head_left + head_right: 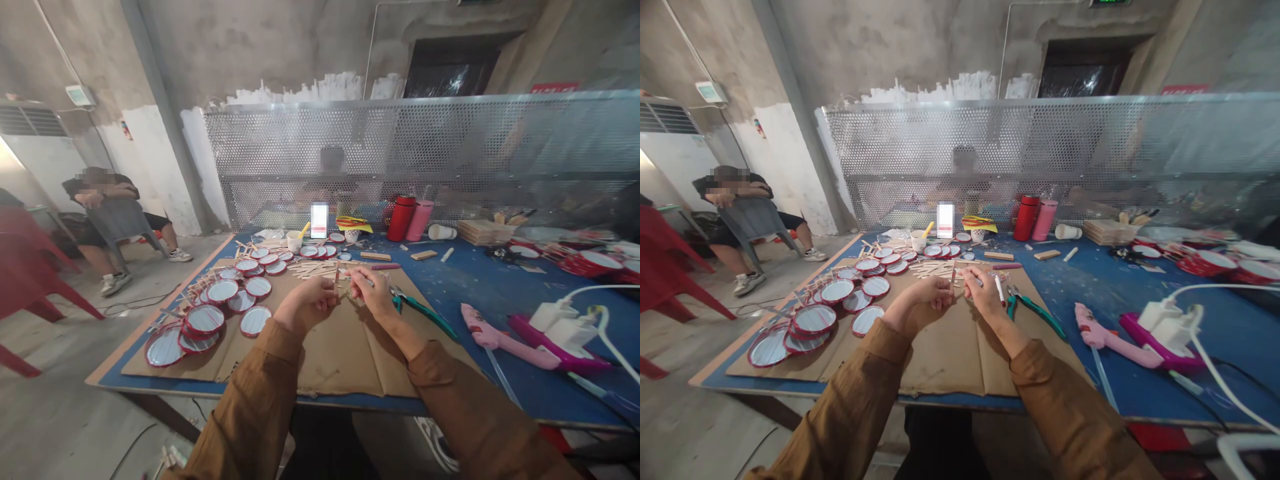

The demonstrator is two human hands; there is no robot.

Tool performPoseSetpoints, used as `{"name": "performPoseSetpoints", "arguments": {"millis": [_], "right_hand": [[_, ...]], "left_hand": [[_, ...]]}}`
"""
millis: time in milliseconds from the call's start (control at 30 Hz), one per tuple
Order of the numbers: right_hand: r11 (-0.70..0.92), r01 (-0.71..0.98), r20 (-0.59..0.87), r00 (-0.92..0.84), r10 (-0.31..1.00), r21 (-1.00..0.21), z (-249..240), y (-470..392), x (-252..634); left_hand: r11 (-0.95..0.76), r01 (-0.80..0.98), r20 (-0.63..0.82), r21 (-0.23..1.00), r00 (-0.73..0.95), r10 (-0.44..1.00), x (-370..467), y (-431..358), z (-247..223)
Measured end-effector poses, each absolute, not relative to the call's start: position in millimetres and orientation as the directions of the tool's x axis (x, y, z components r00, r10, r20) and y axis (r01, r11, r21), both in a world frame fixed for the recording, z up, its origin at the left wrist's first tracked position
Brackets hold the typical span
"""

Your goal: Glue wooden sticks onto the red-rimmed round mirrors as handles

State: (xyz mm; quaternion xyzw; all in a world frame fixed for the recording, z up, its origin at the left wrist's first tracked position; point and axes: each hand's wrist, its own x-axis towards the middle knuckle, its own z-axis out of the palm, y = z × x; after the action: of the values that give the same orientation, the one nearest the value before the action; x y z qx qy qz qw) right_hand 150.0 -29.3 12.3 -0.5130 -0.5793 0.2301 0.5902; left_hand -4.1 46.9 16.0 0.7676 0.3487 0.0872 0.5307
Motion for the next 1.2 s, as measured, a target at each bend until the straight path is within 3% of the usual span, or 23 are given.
{"name": "performPoseSetpoints", "arguments": {"millis": [1200], "right_hand": [[0.366, 0.343, 0.455, 0.229, 0.860, -0.865, 16.3, -32.3, 148.9]], "left_hand": [[-0.214, 0.392, -0.193, 0.894, 0.771, 0.607, -5.1, 51.9, 10.1]]}}
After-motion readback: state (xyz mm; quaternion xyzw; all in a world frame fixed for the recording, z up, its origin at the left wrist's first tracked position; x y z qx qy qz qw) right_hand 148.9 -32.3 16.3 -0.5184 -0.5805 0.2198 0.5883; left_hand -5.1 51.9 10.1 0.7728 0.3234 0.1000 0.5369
